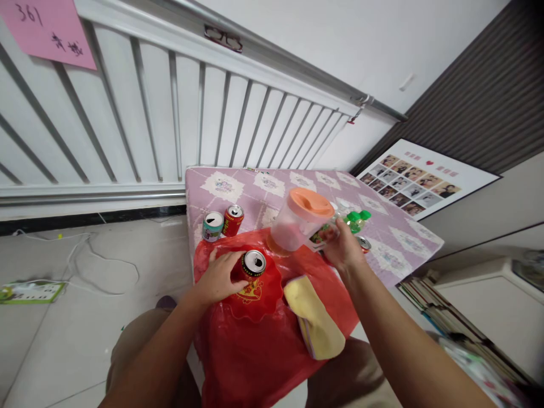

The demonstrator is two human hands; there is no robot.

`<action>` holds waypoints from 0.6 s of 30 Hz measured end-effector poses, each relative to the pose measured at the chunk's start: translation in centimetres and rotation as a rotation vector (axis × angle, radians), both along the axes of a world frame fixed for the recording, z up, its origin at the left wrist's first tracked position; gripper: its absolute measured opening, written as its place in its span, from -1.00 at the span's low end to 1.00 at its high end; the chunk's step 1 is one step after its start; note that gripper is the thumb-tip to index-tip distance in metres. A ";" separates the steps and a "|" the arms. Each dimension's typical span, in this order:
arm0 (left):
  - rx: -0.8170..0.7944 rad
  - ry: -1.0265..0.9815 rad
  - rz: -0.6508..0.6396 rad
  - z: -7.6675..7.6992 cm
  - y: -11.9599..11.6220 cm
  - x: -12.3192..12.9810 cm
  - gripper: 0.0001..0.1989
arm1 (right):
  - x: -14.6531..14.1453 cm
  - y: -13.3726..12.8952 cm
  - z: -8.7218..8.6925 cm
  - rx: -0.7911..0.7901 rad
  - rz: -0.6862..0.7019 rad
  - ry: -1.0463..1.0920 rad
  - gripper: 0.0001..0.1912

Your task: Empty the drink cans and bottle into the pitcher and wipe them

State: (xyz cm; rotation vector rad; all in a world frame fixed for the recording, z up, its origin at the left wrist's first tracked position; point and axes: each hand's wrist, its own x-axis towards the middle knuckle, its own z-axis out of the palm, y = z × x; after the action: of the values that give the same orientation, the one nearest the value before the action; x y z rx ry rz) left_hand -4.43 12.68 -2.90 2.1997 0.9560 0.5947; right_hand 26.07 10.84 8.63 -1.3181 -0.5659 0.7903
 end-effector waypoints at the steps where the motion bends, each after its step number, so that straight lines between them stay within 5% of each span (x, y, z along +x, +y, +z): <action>1: -0.001 0.000 -0.002 0.0 0.0 0.0 -0.31 | 0.2 -0.3 0.6 0.008 -0.018 0.023 -0.57; 11: 0.006 -0.025 0.013 -0.2 -0.1 0.0 -0.30 | 0.8 -4.0 6.5 0.019 -0.030 -0.122 -0.67; 18: 0.026 -0.053 0.019 -0.7 -0.2 0.0 -0.29 | -0.2 -7.3 7.5 -0.132 0.056 -0.371 -0.62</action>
State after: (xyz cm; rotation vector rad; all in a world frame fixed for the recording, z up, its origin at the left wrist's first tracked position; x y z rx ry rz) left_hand -4.46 12.48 -3.60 2.1887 0.9475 0.6738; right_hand 25.89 3.49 16.18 -1.5910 -0.8588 0.6386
